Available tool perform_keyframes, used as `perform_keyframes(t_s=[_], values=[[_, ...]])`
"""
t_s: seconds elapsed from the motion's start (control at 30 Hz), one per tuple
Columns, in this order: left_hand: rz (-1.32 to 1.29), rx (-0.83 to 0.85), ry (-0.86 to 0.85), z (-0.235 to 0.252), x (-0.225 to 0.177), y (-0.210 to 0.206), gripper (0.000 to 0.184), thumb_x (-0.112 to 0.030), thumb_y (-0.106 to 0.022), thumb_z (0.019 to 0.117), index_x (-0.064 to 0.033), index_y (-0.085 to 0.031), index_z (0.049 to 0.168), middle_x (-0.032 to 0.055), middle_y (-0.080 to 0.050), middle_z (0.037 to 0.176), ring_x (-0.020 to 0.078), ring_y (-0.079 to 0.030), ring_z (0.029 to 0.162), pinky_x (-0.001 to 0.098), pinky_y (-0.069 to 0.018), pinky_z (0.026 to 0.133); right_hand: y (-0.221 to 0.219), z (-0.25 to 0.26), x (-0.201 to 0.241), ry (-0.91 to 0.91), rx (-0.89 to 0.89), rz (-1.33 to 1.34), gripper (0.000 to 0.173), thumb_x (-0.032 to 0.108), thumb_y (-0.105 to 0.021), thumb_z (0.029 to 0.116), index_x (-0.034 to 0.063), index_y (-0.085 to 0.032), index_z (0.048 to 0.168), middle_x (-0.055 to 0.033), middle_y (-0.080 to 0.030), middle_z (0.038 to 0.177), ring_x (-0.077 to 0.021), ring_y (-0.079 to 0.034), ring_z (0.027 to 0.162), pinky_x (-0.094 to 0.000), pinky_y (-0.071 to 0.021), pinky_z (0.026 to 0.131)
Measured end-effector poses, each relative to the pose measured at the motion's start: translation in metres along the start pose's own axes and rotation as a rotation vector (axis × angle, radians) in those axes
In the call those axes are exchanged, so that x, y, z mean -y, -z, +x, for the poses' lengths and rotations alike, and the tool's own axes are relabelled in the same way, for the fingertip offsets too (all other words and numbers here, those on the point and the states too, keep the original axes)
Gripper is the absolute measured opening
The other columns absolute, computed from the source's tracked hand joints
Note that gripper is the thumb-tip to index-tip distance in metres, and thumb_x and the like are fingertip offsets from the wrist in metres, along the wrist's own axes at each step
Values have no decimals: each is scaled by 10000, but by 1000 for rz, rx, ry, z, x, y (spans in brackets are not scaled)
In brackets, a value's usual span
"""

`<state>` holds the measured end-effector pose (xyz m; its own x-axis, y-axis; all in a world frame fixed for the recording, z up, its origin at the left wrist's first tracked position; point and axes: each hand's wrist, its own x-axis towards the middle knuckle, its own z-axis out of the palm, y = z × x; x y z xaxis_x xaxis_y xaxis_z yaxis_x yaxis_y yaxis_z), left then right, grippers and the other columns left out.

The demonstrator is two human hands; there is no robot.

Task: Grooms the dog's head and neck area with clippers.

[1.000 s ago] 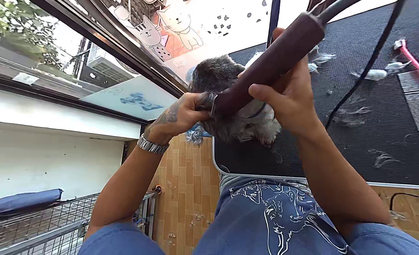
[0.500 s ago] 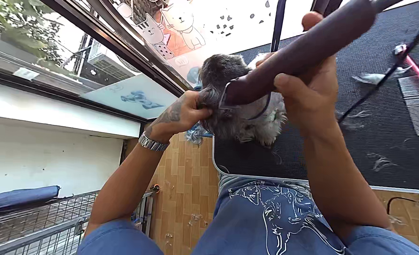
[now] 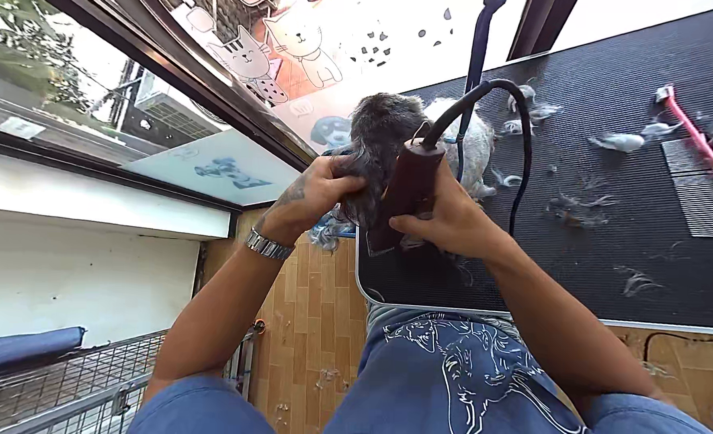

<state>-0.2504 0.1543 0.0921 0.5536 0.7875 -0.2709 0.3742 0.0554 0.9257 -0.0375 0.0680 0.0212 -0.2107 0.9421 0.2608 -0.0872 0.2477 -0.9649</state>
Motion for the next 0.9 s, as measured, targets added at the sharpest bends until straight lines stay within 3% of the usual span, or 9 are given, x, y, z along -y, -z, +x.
perform_keyframes(t_s=[0.07,0.17,0.3,0.4,0.47,0.6,0.73,0.8,0.9], values=[[0,-38,18,1,-3,-9,171,-106,-628,989,-40,-666,1142,40,-741,969,106,-719,876,304,-618,815,1,1,1,13,23,45,810,60,-794,822,22,-303,1465,-62,-668,1182,-102,-708,1036,-278,-632,859],[42,-52,38,1,3,-18,286,40,-712,888,0,-643,1163,83,-743,1000,134,-728,900,313,-623,831,2,-4,0,24,68,76,831,36,-793,818,6,-286,1476,-68,-656,1191,-101,-700,1047,-266,-626,865],[171,13,23,-9,5,-15,386,80,-693,842,-31,-618,1203,51,-731,1052,92,-716,941,274,-613,850,8,-16,-6,-55,117,21,841,84,-805,804,79,-310,1483,-20,-674,1179,-79,-698,1040,-257,-625,849],[183,48,3,-14,9,-8,398,59,-700,836,-43,-618,1213,39,-732,1061,93,-718,945,279,-617,846,13,-23,-9,-89,154,-1,813,94,-807,805,99,-335,1467,-7,-681,1181,-83,-697,1051,-262,-625,860],[168,71,-9,-15,8,-3,382,61,-706,842,-34,-633,1204,43,-735,1062,95,-716,959,280,-612,867,17,-27,-5,-64,142,22,812,80,-795,801,90,-334,1470,-14,-692,1179,-114,-709,1030,-277,-636,815],[185,78,-43,-12,2,2,311,70,-695,849,-29,-672,1143,38,-745,1025,81,-717,937,268,-610,861,29,-28,15,123,88,162,774,43,-738,823,53,-309,1468,-80,-672,1239,-225,-693,1081,-380,-631,861],[231,80,-41,-12,-6,6,276,52,-677,849,-33,-677,1111,27,-743,980,63,-712,896,251,-605,823,34,-4,32,424,-177,276,662,120,-748,894,81,-330,1406,-58,-699,1197,-246,-704,1082,-454,-605,946],[249,72,-38,-13,-8,7,218,44,-671,864,-34,-690,1067,24,-746,942,61,-714,858,249,-607,792,33,12,41,500,-301,167,715,91,-762,884,17,-269,1397,-80,-685,1175,-240,-701,1085,-423,-616,922],[301,48,-35,-15,-11,9,137,28,-665,893,-36,-701,1008,19,-741,900,49,-706,819,241,-601,767,26,28,43,507,-298,-44,802,73,-795,849,-107,-257,1415,-177,-661,1196,-256,-686,1122,-410,-626,905]])
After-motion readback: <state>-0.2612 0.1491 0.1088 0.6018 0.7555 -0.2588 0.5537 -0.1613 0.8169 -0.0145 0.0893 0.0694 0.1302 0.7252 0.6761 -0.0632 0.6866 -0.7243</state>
